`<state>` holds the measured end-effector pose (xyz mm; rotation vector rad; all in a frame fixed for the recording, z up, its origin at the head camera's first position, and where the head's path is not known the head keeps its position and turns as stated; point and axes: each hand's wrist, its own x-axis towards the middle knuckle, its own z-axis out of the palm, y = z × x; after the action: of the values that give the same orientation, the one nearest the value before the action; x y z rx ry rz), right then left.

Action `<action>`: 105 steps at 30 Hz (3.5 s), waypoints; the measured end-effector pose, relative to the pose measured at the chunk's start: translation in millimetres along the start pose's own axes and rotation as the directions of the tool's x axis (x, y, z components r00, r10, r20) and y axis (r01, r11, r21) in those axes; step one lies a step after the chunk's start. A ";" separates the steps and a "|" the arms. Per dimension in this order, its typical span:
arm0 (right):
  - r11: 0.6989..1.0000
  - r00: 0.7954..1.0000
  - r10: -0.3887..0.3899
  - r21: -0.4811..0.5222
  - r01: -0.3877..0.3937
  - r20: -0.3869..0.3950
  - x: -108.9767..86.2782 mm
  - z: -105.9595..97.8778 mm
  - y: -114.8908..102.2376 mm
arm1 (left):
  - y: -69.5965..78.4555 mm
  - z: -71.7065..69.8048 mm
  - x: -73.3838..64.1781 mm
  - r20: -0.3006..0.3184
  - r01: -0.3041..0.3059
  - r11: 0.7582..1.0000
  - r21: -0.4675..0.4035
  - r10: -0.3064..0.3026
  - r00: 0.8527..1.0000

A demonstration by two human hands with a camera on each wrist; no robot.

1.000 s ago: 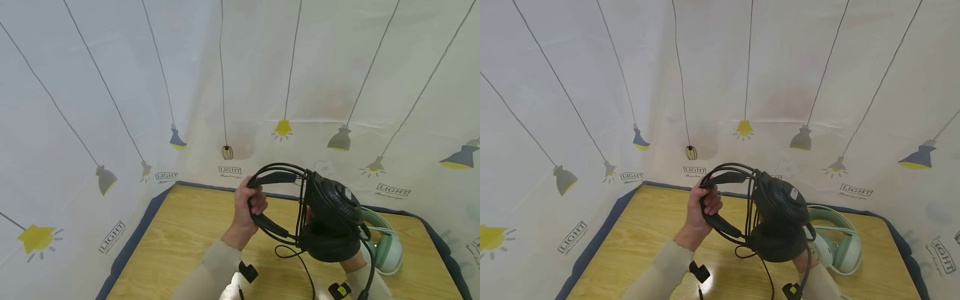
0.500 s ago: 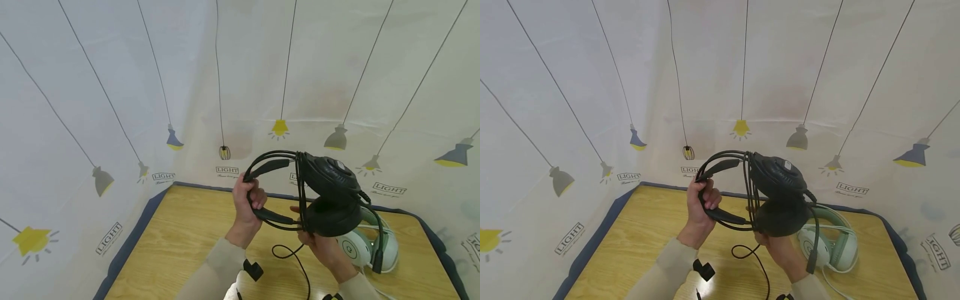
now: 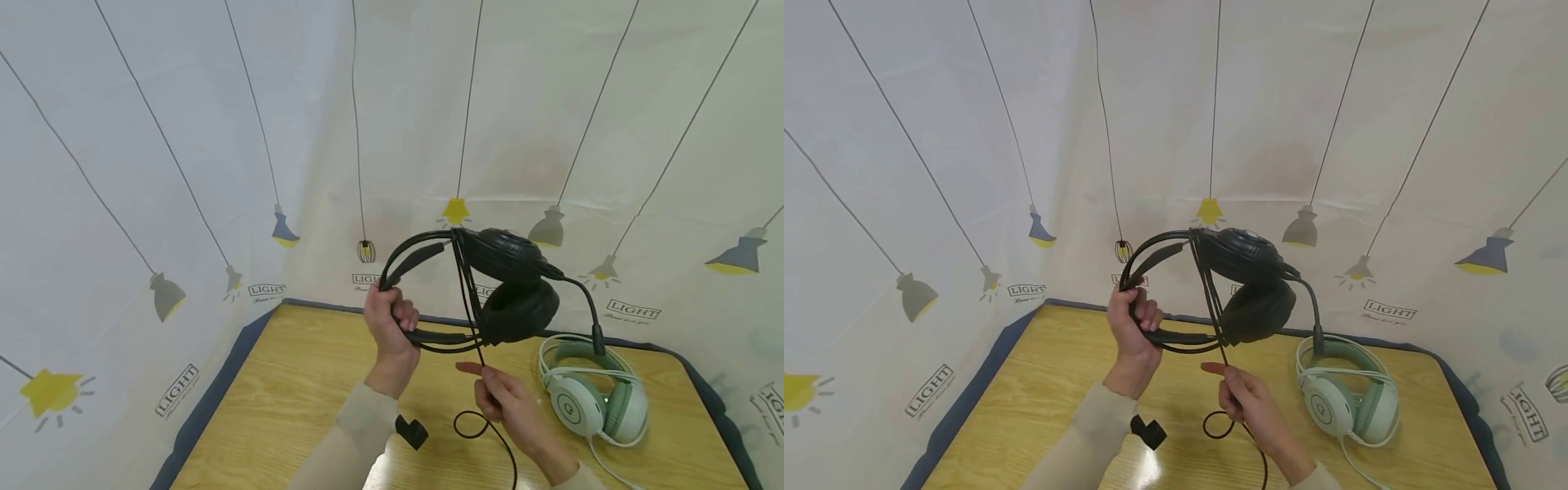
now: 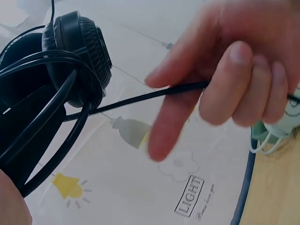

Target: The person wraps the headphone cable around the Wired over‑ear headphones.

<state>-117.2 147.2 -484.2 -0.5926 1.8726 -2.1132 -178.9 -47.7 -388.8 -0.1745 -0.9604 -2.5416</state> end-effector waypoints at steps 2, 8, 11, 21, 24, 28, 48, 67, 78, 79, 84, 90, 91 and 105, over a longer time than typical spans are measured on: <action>0.998 0.999 0.031 -0.051 -0.033 -0.034 -2.5 2.6 0.2 | 2.2 -2.0 1.8 -0.015 -0.043 0.999 0.029 0.044 0.999; 0.985 0.995 0.077 -0.150 -0.086 -0.066 -11.8 10.0 4.3 | 7.9 -7.2 8.3 -0.056 -0.145 0.984 0.106 0.152 0.987; 0.980 0.997 0.071 -0.184 -0.075 -0.030 -13.9 15.4 1.9 | 12.4 -12.9 12.2 -0.063 -0.178 0.974 0.138 0.188 0.980; 0.920 0.993 0.108 -0.376 -0.115 -0.041 -26.1 19.8 -11.3 | 22.8 -26.0 19.1 -0.053 -0.279 0.929 0.242 0.299 0.953; 0.902 0.992 0.117 -0.414 -0.124 -0.042 -31.2 16.2 -13.0 | 21.3 -28.2 20.2 -0.027 -0.296 0.910 0.289 0.317 0.948; 0.901 0.986 0.164 -0.404 -0.157 -0.018 -37.9 7.4 -15.0 | 17.2 -29.3 19.8 -0.009 -0.293 0.888 0.354 0.317 0.949; 0.534 0.949 -0.310 -0.836 0.129 -0.051 -46.4 -5.0 -66.9 | 10.9 -51.4 13.5 0.090 -0.327 0.733 0.597 0.343 0.935; 0.821 0.960 0.279 -0.511 -0.255 -0.031 -63.1 -49.9 -86.5 | 8.1 -54.1 16.1 0.218 -0.434 0.618 0.655 0.396 0.892; 0.578 0.997 0.060 -0.812 -0.079 -0.054 -53.8 -46.4 -117.4 | 7.5 -55.1 11.6 0.383 -0.485 0.449 0.751 0.301 0.873; 0.564 0.999 0.014 -0.825 -0.034 -0.031 -51.8 -45.9 -118.8 | 8.3 -54.8 10.9 0.397 -0.488 0.437 0.756 0.286 0.872; 0.410 0.957 -0.282 -0.894 0.180 0.064 -42.8 -42.2 -120.7 | 11.7 -53.2 8.2 0.447 -0.491 0.410 0.768 0.206 0.871; 0.251 0.880 -0.471 -0.948 0.196 0.057 -31.6 -36.6 -117.8 | 14.7 -51.9 7.8 0.516 -0.512 0.418 0.751 0.114 0.849; 0.243 0.871 -0.488 -0.949 0.201 0.060 -30.1 -36.3 -117.1 | 15.2 -51.7 7.9 0.528 -0.515 0.422 0.746 0.096 0.844; 0.064 0.734 -0.636 -0.931 0.359 0.239 -9.5 -32.9 -112.1 | 20.2 -51.1 4.2 0.596 -0.511 0.452 0.731 -0.057 0.801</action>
<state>-115.4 196.1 -377.6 -1.4857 3.4621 -0.8722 -172.7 -96.3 -414.0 -0.6921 -2.1657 -1.4120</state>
